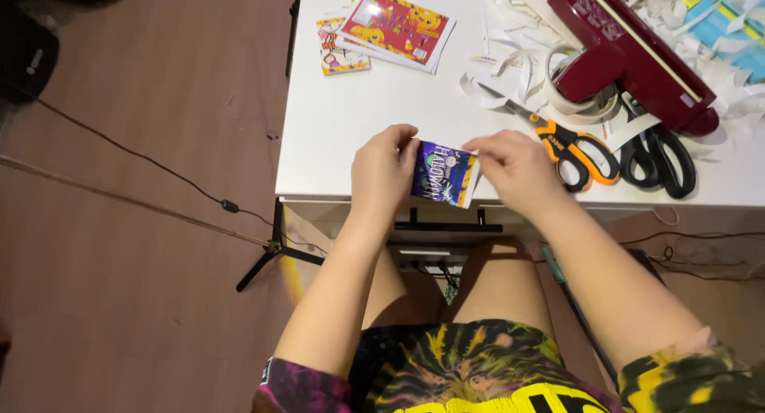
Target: The person folds several Halloween-themed paper cards on a white table. They fold each card in half, then fold the sides inward to create a smaller rectangular packet, and place the finished items in a stack.
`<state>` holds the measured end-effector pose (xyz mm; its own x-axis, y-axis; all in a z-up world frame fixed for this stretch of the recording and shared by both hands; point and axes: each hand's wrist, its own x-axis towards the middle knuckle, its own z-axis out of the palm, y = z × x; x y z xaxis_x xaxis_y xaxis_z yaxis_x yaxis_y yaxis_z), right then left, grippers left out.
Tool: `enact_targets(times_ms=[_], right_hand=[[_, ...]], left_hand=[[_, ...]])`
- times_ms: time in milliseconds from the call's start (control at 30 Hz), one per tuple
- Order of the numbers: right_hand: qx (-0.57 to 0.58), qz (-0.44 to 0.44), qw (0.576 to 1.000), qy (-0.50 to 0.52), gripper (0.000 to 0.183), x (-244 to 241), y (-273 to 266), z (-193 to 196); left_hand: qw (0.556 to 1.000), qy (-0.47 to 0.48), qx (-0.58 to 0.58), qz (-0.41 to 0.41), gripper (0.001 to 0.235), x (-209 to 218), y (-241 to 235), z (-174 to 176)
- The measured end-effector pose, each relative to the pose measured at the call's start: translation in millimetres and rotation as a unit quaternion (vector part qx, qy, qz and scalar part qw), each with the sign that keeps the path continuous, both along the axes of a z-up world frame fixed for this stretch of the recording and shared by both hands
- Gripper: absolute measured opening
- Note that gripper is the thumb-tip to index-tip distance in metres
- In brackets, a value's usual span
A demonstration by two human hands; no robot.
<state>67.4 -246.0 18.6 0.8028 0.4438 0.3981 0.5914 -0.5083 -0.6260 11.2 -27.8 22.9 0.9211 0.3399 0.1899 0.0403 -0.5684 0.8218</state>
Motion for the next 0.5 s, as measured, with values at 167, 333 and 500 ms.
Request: enact_targets(times_ms=[167,333,500], right_hand=[[-0.140,-0.026,0.974,-0.175,0.023,8.7,-1.2,-39.0],[-0.146,-0.053,0.964,-0.218,0.016,4.9,0.7,-38.2],[-0.143,-0.043,0.973,-0.179,0.024,-0.4,2.5,-30.3]], left_hand=[[0.924,-0.192,0.329,0.043,0.017,3.3,-35.3,-24.1],[0.942,-0.124,0.310,-0.023,0.043,-16.5,-50.7,-22.0],[0.934,-0.101,0.343,-0.014,0.041,-13.8,-32.0,-29.1]])
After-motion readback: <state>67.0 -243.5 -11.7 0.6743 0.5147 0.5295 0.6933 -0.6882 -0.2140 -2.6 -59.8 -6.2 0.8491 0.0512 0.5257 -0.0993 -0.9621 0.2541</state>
